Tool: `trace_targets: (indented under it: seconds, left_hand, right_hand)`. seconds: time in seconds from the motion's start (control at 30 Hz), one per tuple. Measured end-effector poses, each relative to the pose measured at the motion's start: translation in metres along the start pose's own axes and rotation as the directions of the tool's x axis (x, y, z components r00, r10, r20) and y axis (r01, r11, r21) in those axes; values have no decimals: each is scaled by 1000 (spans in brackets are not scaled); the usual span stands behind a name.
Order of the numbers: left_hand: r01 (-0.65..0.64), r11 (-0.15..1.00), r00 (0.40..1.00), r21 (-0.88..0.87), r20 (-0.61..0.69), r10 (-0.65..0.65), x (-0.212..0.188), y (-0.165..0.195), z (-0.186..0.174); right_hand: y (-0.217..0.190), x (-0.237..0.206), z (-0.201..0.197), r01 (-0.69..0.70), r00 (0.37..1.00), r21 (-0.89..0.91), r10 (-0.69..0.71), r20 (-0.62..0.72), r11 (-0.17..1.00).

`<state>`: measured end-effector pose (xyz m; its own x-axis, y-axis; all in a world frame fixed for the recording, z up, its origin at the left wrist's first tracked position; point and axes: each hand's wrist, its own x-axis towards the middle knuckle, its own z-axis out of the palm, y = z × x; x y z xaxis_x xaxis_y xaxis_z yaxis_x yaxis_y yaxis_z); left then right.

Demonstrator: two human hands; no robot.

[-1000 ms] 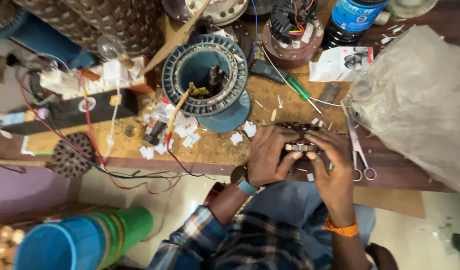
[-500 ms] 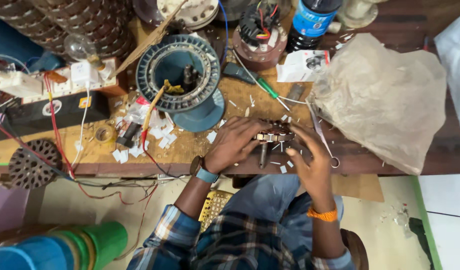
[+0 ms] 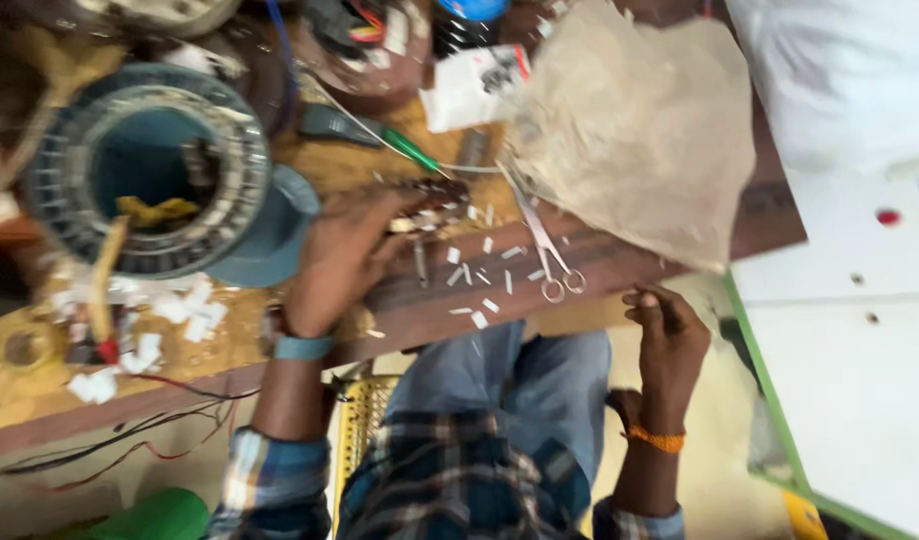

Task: The person cuts small white plastic pieces using scissors and inserts them into the slots of a cylindrical electrical component. The person repeats this process for multiple slots on the component.

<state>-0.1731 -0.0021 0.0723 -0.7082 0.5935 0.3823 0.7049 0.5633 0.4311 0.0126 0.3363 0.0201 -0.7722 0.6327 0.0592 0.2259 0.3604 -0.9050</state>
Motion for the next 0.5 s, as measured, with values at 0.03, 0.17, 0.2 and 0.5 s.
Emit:
trace_targets:
  seconds: [0.03, 0.17, 0.2, 0.5]
  left_hand:
    - [-4, 998, 1000, -62, 20, 5, 1, 2, -6]
    - [-52, 993, 998, -105, -39, 48, 2, 15, -26]
    - [-50, 996, 996, -80, -75, 44, -4, 19, -29]
    - [-153, 987, 951, -49, -278, 134, -86, 36, -5]
  right_hand:
    - [-3, -4, -3, -32, 999, -14, 31, -33, 999]
    - [-45, -27, -21, 251, 959, -34, -253, -130, 967]
    - [-58, -30, -28, 333, 931, -135, -348, -109, 933]
    - [-46, 5, -37, 279, 960, -536, -228, 161, 797]
